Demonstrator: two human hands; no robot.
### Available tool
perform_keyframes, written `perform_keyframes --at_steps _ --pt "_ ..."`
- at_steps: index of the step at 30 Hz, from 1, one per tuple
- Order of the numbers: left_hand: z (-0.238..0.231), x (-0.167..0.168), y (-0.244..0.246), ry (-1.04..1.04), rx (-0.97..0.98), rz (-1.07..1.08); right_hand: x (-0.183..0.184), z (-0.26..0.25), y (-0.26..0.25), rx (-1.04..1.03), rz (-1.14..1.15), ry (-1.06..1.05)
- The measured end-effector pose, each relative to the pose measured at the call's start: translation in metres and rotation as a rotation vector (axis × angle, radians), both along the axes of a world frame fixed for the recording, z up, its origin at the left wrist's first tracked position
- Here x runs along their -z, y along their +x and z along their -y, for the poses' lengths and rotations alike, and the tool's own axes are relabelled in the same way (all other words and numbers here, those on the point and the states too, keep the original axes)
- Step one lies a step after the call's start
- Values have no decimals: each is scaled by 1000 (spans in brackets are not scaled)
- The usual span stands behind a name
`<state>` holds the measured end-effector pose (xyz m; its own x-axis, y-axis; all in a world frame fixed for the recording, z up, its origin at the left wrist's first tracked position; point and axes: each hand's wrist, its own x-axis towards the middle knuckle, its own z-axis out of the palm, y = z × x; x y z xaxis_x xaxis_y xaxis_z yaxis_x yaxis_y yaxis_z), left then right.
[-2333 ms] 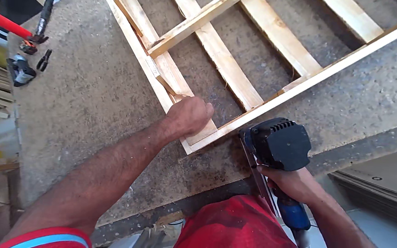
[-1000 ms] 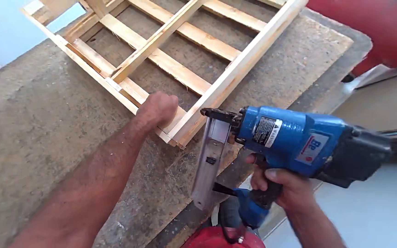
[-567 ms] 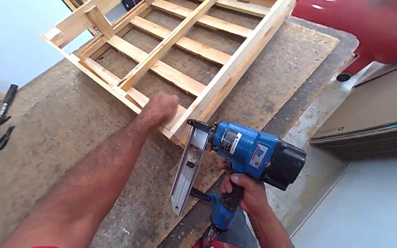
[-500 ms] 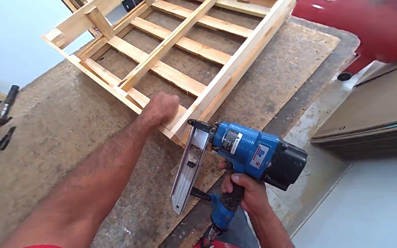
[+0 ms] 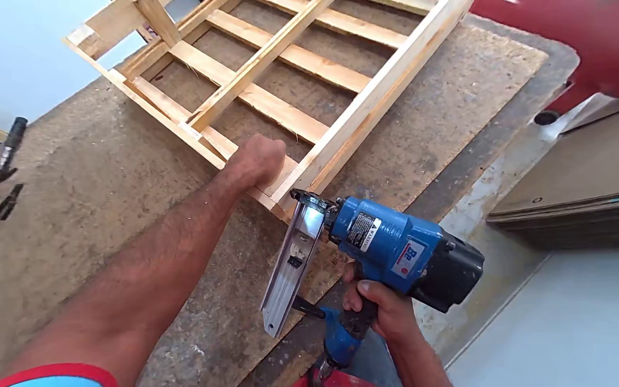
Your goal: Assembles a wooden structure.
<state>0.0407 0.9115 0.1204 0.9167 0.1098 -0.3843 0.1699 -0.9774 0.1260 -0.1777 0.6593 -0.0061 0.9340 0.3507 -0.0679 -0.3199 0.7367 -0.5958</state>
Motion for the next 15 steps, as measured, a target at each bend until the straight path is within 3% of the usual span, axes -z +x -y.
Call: perform_keyframes --at_steps 10,13,15 --pt "-1 0 2 19 35 -13 6 -6 -12 -11 29 -82" --pt "-5 3 2 48 161 -21 -20 11 -4 -71 83 -223" --pt "-15 6 4 -134 58 60 -54 26 1 -124 156 -470"
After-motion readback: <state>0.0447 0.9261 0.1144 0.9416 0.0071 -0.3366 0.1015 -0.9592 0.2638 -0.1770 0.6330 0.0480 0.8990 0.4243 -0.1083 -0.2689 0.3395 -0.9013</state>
